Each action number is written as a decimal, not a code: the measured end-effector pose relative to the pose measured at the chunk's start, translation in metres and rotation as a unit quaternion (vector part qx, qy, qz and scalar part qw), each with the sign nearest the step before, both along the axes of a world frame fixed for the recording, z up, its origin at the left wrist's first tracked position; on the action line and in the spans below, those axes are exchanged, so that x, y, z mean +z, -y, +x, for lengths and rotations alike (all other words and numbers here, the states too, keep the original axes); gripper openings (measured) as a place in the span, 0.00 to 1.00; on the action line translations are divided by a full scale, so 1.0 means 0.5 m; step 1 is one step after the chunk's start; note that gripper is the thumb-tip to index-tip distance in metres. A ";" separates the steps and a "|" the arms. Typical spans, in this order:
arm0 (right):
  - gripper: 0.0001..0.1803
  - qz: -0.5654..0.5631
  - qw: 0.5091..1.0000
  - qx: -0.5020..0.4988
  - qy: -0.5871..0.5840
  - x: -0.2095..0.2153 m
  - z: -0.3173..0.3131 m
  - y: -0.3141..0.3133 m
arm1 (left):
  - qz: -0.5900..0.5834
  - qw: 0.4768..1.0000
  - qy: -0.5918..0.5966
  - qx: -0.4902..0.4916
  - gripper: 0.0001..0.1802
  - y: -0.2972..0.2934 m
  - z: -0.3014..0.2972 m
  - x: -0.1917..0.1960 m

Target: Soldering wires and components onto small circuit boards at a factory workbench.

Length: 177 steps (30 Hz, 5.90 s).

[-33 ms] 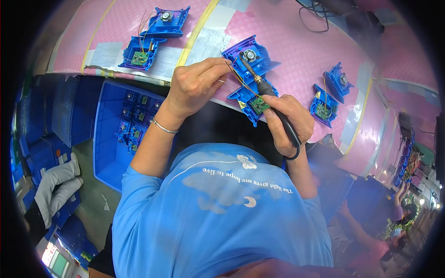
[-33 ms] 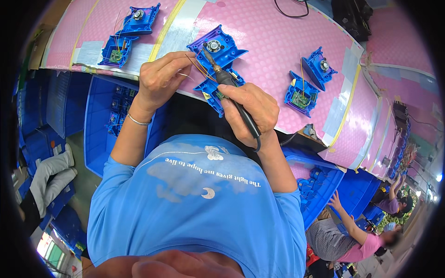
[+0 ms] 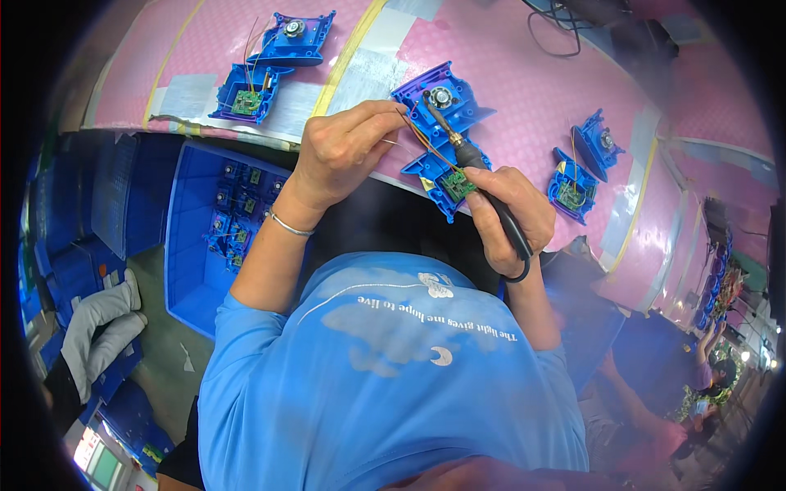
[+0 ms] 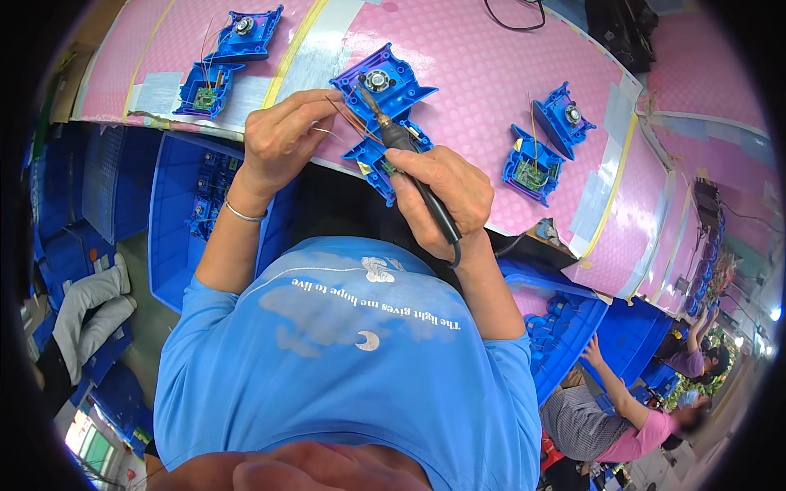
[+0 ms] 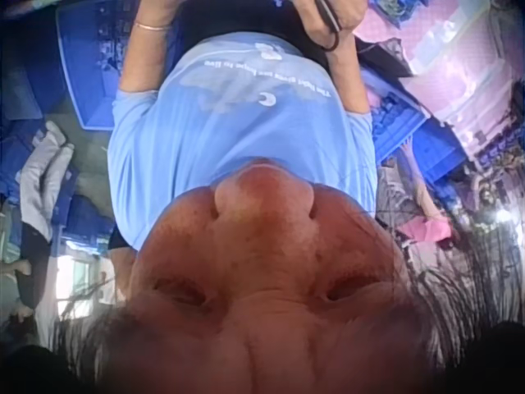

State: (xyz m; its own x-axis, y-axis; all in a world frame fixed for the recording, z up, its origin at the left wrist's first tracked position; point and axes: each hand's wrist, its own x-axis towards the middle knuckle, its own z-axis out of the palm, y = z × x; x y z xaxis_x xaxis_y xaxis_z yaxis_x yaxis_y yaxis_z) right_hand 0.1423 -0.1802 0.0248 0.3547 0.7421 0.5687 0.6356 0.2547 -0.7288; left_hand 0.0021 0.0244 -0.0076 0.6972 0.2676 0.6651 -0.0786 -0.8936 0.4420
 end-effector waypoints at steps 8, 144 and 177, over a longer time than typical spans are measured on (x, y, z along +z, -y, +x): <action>0.16 0.006 1.000 -0.003 0.003 0.000 0.003 0.013 | -0.136 0.983 0.071 0.105 0.13 0.023 -0.034 0.032; 0.23 0.046 0.889 -0.440 0.119 -0.063 0.105 0.187 | 0.044 0.976 0.179 -0.119 0.21 0.193 0.083 0.167; 0.26 0.049 0.979 -0.184 0.078 -0.088 0.008 0.087 | -0.488 0.853 -0.168 -0.078 0.17 0.090 0.063 0.027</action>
State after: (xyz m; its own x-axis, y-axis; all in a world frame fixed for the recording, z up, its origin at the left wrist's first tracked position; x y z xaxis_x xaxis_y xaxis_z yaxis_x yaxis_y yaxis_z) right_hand 0.1464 -0.2236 -0.0195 0.4915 0.5196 0.6988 0.7987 0.0509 -0.5996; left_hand 0.0338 -0.0209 0.0061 0.8821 0.4664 -0.0663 0.1156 -0.0778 0.9902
